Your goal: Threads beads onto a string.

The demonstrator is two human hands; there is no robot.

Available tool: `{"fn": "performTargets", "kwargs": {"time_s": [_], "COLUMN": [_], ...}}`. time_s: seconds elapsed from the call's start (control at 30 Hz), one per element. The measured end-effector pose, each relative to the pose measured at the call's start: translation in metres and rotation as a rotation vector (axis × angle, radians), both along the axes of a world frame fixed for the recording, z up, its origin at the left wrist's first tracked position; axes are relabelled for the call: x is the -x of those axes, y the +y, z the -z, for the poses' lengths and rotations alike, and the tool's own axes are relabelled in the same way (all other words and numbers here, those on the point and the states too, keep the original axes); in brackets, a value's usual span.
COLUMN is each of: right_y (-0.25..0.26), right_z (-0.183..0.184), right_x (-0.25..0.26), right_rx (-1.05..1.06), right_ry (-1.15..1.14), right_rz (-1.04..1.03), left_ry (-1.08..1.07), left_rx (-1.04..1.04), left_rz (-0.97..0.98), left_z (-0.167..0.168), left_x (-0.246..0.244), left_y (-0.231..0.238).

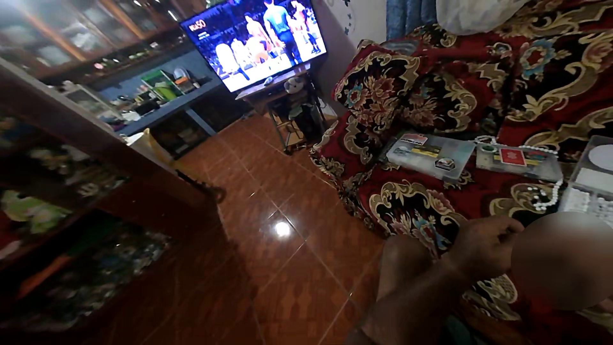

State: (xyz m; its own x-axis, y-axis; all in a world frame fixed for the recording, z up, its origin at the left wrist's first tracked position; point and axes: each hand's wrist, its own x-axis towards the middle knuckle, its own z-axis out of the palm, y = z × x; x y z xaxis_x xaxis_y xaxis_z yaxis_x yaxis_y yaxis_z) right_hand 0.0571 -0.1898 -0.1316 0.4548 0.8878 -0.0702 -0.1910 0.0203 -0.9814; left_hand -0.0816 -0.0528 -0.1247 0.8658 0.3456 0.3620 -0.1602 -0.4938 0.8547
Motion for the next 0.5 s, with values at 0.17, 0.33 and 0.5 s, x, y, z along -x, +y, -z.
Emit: {"fn": "performTargets", "kwargs": {"time_s": [0.17,0.33,0.5], "right_y": [0.0015,0.0011,0.0009], "right_z": [-0.0048,-0.0048,-0.0031], "right_x": [0.0013,-0.0006,-0.0012], "right_rx": [0.003,0.022,0.020], "right_ry": [0.033,0.037,0.077], "right_rz": [0.007,0.000,-0.035], "left_ry": [0.002,-0.011,-0.098], "left_rx": [0.230,0.148,-0.117], "left_rz": [0.041,0.095,0.025], "left_z": [-0.0025,-0.0069,0.0010], "left_x": [-0.0001,0.0010,0.0005], "left_y": [-0.0021,-0.0037,-0.0026]}}
